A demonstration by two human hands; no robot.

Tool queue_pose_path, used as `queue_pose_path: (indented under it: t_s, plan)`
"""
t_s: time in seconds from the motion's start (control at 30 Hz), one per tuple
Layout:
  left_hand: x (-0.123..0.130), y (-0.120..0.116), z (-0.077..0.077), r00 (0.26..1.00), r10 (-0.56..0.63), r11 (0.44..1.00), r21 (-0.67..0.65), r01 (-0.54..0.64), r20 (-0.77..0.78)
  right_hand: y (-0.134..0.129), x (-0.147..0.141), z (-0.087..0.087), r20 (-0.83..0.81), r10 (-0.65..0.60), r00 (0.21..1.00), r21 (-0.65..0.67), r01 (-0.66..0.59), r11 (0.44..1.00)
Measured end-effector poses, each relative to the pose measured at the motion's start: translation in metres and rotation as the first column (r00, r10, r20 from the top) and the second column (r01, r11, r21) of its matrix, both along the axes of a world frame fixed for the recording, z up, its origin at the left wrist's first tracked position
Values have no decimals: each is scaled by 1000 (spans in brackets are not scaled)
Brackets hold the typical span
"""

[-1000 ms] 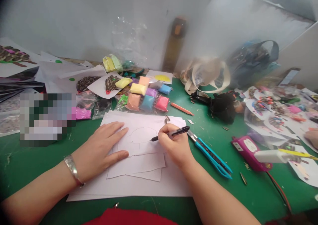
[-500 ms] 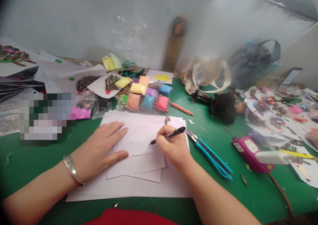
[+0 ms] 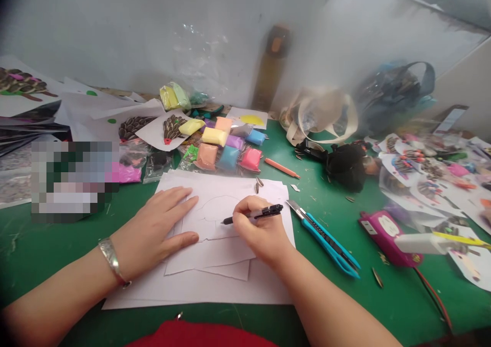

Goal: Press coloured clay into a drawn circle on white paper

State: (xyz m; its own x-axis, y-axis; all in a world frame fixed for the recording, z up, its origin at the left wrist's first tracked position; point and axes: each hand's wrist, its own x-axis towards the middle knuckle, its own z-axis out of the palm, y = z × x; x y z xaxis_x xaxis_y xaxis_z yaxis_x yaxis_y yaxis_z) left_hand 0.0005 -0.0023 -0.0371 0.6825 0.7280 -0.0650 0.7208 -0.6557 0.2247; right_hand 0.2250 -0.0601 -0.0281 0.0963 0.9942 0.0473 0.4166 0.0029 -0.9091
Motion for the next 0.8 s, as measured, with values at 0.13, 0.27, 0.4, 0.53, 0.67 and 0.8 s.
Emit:
queue_pose_path:
  t_s: [0.13, 0.27, 0.4, 0.53, 0.67, 0.8]
  plan:
    - [-1, -1, 0, 1000, -4, 1000, 4, 3, 10, 0, 1, 0, -36, -12, 999, -12, 11, 1000]
    - [-1, -1, 0, 1000, -4, 1000, 9, 4, 27, -1, -1, 2, -29, 27, 999, -18, -27, 999]
    - [-1, -1, -1, 998, 3, 1000, 13, -3, 61, -1, -5, 2, 10, 52, 999, -24, -51, 998]
    - [0, -1, 0, 999, -1, 1000, 2, 1, 42, 0, -7, 3, 27, 62, 998, -25, -62, 998]
    - [0, 0, 1, 999, -6, 1000, 0, 6, 38, 0, -7, 3, 29, 66, 997, -31, -65, 997]
    - [0, 0, 1, 999, -3, 1000, 1, 3, 43, -1, -6, 2, 22, 61, 998, -29, -60, 998]
